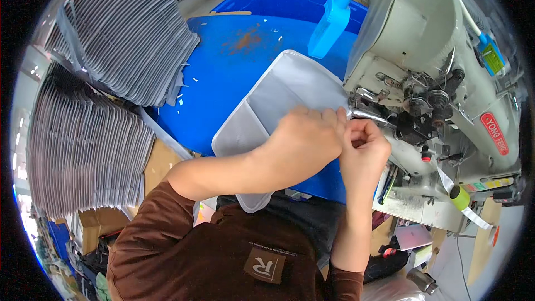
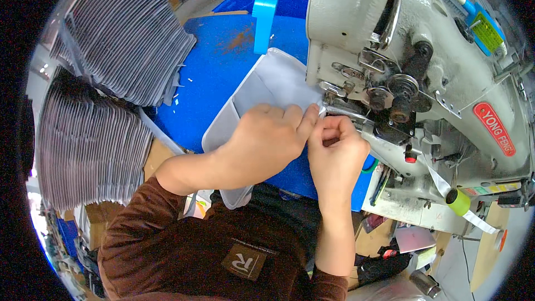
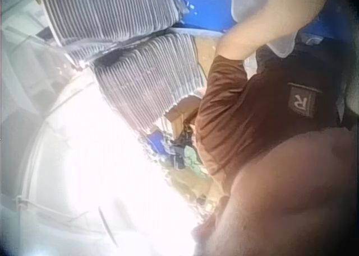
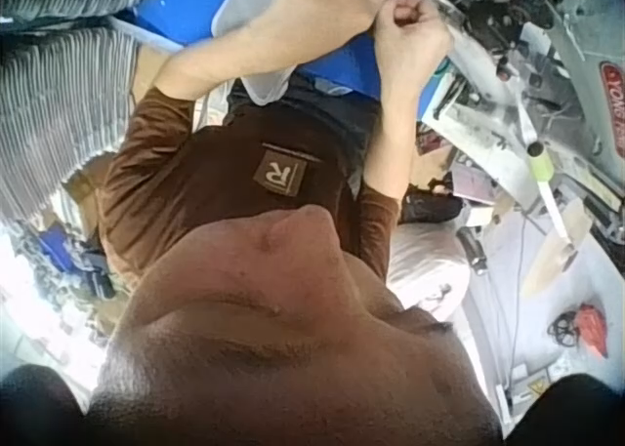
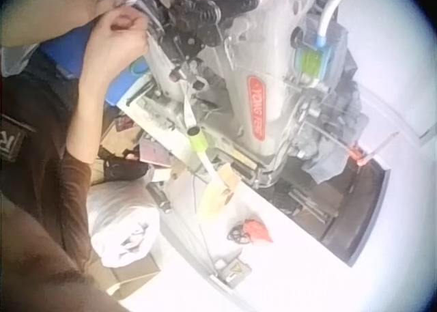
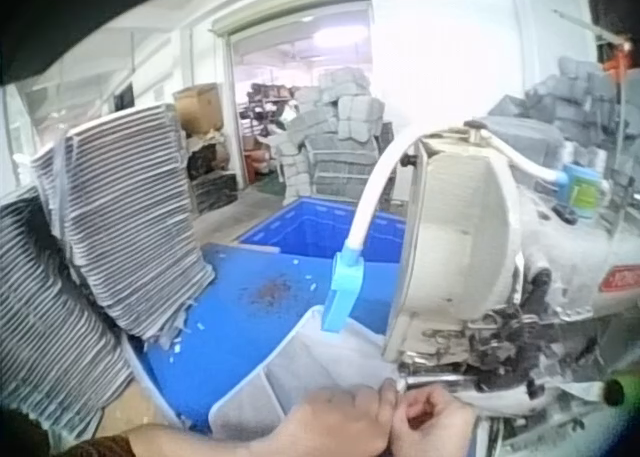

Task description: Sewing fabric and mesh components together using an industrial sewing machine to assemble pouches.

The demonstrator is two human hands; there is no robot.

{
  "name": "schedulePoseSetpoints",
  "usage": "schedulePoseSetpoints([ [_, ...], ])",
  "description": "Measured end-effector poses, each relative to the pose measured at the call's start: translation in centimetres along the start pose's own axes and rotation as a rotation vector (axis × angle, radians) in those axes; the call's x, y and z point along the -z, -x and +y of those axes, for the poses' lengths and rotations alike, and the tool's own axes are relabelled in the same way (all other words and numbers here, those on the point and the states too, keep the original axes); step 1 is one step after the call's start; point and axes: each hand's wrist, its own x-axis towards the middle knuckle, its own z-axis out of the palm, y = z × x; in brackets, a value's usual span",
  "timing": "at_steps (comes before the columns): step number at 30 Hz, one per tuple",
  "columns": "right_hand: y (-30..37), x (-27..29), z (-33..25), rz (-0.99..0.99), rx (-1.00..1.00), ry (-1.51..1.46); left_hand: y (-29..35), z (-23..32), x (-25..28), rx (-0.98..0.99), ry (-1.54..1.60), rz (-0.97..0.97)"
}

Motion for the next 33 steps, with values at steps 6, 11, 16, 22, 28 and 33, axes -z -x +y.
schedulePoseSetpoints([
  [6,-0.2,0.9,-0.2,-0.098,0.026,0.054,-0.4,0.8,0.3,0.029,0.002,-0.014],
  [11,0.2,0.7,0.1,-0.104,-0.065,-0.188,-1.1,3.4,0.0,0.188,0.037,0.018],
  [16,-0.3,1.4,1.4,-0.188,-0.081,-0.403,-1.8,5.8,-0.8,0.355,0.166,0.117],
  [22,-0.5,2.2,2.5,-0.178,-0.037,-0.31,0.0,5.8,-0.8,0.197,0.547,0.227],
  [28,-0.4,2.1,2.1,-0.221,-0.031,-0.291,4.9,9.5,-3.6,-0.6,0.577,0.343],
  [33,0.1,1.9,2.7,-0.185,-0.017,-0.334,5.1,11.2,-3.7,-0.607,0.679,-0.154],
])
